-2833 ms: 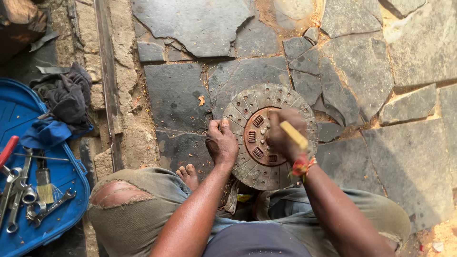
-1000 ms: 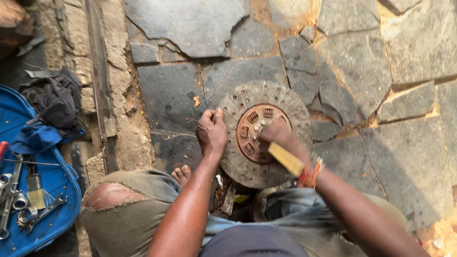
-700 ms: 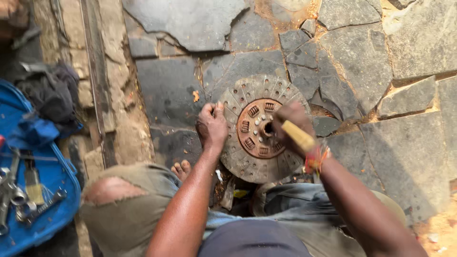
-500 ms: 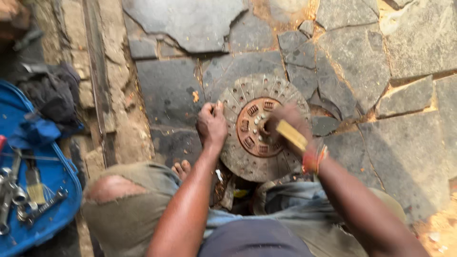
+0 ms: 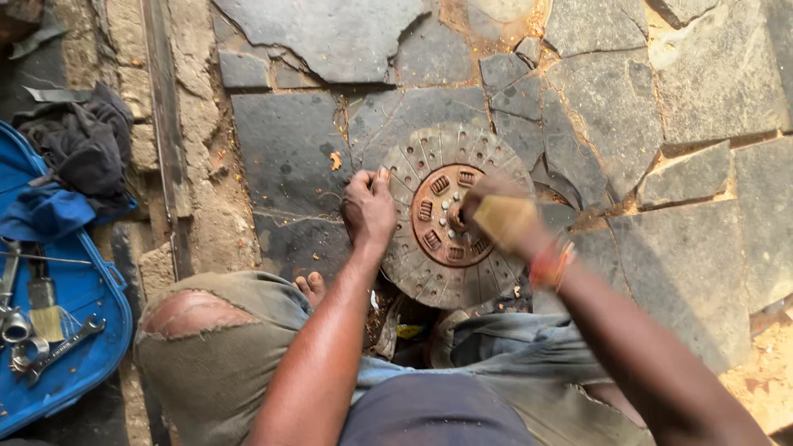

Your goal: The person sits on a stone-paved floor and uses a yellow-handled scraper to clean a circular metal part. They scrape the surface and edges of the part, removing rust and debris, while occasionally rotating it to access different areas.

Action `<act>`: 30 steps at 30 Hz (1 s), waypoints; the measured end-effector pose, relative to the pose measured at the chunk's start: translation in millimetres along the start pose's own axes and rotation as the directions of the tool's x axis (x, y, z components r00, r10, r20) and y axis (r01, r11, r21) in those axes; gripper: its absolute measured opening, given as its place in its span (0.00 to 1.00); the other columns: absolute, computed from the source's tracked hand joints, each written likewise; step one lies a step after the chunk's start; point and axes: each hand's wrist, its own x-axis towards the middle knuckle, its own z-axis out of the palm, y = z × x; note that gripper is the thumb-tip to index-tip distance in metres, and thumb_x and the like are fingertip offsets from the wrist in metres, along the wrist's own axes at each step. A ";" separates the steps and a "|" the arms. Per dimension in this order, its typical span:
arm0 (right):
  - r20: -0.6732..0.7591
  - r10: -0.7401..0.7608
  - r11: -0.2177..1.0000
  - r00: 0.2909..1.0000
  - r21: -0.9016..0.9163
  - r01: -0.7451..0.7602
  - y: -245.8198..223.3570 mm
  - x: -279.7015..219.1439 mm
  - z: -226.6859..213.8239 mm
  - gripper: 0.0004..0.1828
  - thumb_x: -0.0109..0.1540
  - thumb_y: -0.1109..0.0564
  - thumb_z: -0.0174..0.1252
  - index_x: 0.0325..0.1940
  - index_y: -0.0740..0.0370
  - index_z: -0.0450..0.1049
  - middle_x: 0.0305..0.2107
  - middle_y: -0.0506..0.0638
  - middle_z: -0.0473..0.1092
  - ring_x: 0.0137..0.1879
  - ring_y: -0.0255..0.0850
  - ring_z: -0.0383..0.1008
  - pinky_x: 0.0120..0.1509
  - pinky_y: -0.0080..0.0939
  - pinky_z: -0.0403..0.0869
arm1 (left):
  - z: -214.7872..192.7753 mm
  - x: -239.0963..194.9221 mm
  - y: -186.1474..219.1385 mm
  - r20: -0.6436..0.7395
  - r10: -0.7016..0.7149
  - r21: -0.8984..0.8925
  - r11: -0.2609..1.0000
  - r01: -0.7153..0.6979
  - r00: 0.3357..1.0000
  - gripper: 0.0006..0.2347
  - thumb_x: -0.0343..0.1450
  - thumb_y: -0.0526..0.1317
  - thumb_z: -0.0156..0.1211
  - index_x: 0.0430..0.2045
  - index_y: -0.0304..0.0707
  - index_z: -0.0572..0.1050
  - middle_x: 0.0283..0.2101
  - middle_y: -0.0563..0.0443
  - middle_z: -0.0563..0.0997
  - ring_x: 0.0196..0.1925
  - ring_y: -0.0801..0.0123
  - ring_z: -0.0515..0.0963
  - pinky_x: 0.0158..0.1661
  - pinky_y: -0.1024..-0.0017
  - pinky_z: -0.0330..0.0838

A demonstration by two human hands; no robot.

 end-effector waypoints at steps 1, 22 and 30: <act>-0.042 -0.059 0.997 0.997 0.039 0.061 -8.1 -2.1 2.0 0.02 0.56 0.61 0.62 0.31 0.57 0.75 0.31 0.54 0.72 0.40 0.51 0.72 0.45 0.51 0.72 | 0.2 -2.2 -2.3 -0.013 0.018 -0.007 1.000 -0.018 1.000 0.14 0.75 0.50 0.56 0.25 0.42 0.75 0.22 0.51 0.78 0.25 0.65 0.77 0.28 0.61 0.68; 0.030 0.045 0.980 0.999 0.192 -0.050 -34.6 -12.5 10.0 0.05 0.65 0.56 0.63 0.38 0.59 0.76 0.32 0.54 0.72 0.37 0.49 0.74 0.40 0.48 0.72 | 10.7 3.1 -11.8 -0.051 0.075 -0.050 0.996 -0.078 0.996 0.14 0.74 0.49 0.59 0.26 0.38 0.76 0.24 0.44 0.79 0.27 0.56 0.78 0.31 0.58 0.70; -0.213 -0.106 0.928 0.971 0.329 0.174 -44.9 -19.3 5.2 0.04 0.63 0.62 0.57 0.41 0.61 0.74 0.31 0.55 0.71 0.38 0.49 0.73 0.40 0.44 0.72 | -1.4 -1.6 6.7 0.008 -0.039 -0.079 0.996 0.040 0.999 0.13 0.74 0.50 0.58 0.27 0.42 0.77 0.23 0.47 0.81 0.26 0.59 0.80 0.30 0.59 0.70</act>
